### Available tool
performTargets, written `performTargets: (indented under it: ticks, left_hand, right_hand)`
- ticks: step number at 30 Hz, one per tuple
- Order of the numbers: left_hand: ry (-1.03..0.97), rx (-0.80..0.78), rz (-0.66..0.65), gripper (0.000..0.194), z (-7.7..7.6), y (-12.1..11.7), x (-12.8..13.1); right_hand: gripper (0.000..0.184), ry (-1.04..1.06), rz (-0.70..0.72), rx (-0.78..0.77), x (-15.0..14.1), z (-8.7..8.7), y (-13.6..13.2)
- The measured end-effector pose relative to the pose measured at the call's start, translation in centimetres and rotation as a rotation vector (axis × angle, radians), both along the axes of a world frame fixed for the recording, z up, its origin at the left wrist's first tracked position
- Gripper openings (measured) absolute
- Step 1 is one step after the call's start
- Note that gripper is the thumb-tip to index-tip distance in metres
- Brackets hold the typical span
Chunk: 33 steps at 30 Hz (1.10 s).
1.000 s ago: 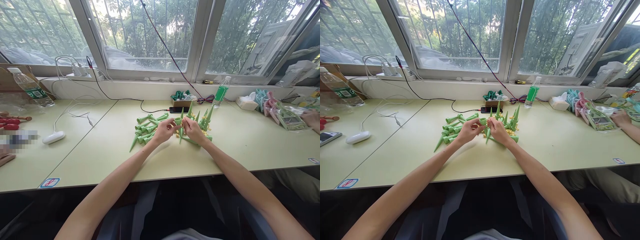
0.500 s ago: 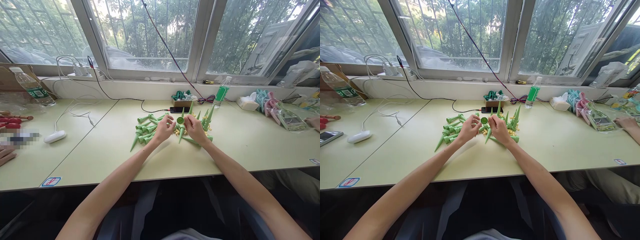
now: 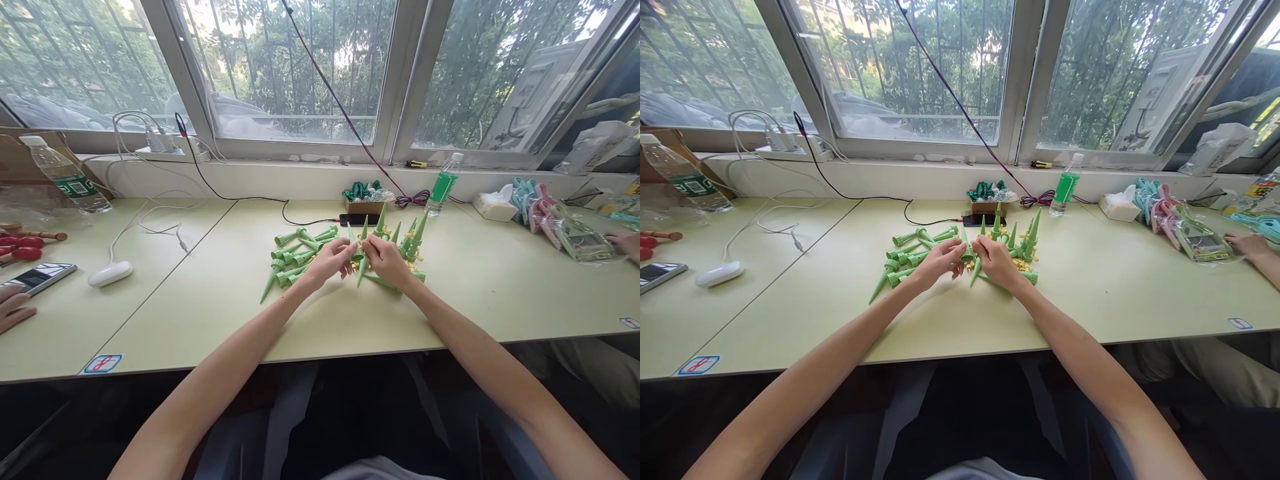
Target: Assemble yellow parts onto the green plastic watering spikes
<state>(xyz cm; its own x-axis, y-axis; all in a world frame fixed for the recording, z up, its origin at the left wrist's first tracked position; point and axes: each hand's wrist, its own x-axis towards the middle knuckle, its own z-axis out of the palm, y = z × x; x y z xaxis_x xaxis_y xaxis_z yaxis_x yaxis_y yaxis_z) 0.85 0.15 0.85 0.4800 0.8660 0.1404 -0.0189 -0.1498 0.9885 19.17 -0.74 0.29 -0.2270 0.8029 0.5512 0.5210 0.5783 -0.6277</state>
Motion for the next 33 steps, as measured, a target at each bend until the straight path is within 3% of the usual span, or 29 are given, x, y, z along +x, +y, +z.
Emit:
performTargets:
  ticks: [10, 16, 22, 25, 29, 33]
  left_hand:
    - [0.209, 0.442, 0.163, 0.037, -0.6, 0.2, 0.1]
    - [0.249, 0.522, 0.232, 0.028, -1.0, 0.4, 0.4]
    - [0.323, 0.282, 0.278, 0.036, -1.0, 0.6, 0.4]
    - [0.251, 0.119, 0.278, 0.034, -0.8, 0.6, 0.3]
    - [0.089, -0.12, 0.193, 0.057, -0.2, 0.5, 0.4]
    - [0.052, -0.239, 0.129, 0.059, 0.2, 0.4, 0.3]
  right_hand:
    - [0.047, -0.046, -0.045, -0.001, 0.2, -0.3, 0.4]
    - [0.045, -0.028, -0.06, 0.008, 0.0, -0.5, 0.6]
    - [0.038, 0.054, -0.102, 0.021, -0.1, -0.3, 0.4]
    - [0.036, 0.081, -0.105, 0.014, 0.0, -0.2, 0.3]
    - [0.033, 0.074, -0.073, -0.004, -0.1, -0.1, 0.2]
    - [0.032, 0.04, -0.043, -0.005, -0.3, -0.2, 0.1]
